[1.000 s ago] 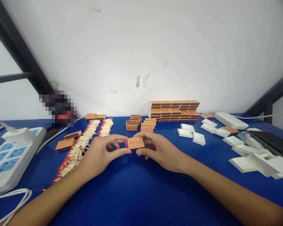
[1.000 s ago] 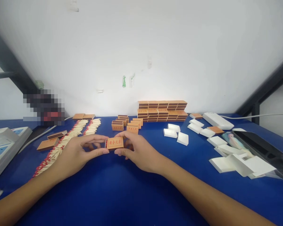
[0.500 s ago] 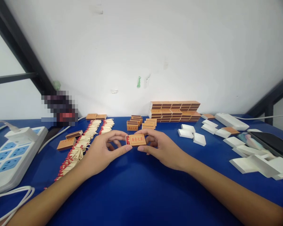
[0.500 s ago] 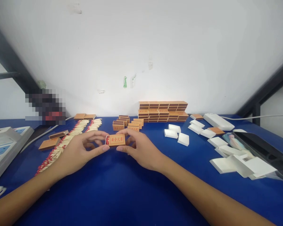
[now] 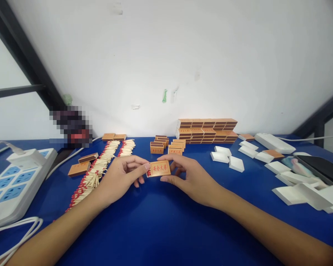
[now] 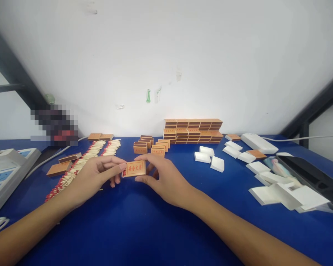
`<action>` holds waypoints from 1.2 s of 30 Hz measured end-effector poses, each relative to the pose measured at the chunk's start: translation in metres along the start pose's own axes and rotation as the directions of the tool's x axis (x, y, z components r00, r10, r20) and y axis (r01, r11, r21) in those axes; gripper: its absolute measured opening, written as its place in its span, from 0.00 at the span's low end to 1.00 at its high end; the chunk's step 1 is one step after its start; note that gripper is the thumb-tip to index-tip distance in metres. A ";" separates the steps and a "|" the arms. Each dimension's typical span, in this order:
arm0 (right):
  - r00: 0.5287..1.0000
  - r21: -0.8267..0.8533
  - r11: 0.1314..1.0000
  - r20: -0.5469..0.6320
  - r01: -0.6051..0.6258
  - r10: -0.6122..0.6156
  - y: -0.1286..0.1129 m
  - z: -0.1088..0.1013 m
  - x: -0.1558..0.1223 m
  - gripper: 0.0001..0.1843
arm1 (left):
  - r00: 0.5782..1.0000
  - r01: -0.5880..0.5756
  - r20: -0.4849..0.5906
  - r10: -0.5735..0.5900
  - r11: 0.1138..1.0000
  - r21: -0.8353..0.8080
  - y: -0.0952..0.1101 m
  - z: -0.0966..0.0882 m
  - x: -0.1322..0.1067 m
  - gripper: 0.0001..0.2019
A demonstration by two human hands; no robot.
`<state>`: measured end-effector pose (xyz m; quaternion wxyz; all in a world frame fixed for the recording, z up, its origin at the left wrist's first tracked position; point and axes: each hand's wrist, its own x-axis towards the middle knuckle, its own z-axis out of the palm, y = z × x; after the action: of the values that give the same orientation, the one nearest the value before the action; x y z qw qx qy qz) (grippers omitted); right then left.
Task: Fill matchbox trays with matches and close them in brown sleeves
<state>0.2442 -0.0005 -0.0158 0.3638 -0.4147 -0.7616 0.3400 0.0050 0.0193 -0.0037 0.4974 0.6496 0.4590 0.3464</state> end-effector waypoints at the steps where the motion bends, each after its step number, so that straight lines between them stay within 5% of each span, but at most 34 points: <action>1: 1.000 0.004 1.000 0.002 0.003 -0.003 0.000 0.000 0.000 0.19 | 1.000 0.010 0.004 -0.010 1.000 -0.024 -0.001 0.000 0.000 0.19; 6: 1.000 0.025 1.000 -0.005 0.005 -0.005 -0.001 0.001 -0.001 0.20 | 0.995 0.101 0.019 -0.100 0.985 -0.138 -0.002 0.001 -0.002 0.20; 14: 0.996 0.049 0.999 -0.088 0.013 -0.009 0.006 0.002 0.002 0.19 | 0.994 0.100 0.058 -0.091 0.980 -0.174 0.002 0.003 -0.001 0.22; 26: 0.999 0.162 0.986 0.012 0.031 -0.033 -0.002 0.003 -0.001 0.20 | 0.981 0.127 0.182 -0.072 0.942 -0.311 -0.004 -0.001 -0.002 0.20; 36: 0.980 0.254 0.962 0.143 0.097 -0.136 -0.013 0.010 -0.008 0.22 | 0.898 0.196 0.440 0.015 0.881 -0.430 -0.007 -0.003 -0.008 0.18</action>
<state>0.2340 -0.0155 -0.0125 0.3699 -0.2922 -0.7633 0.4418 -0.0018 0.0136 -0.0099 0.7429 0.5491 0.2720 0.2693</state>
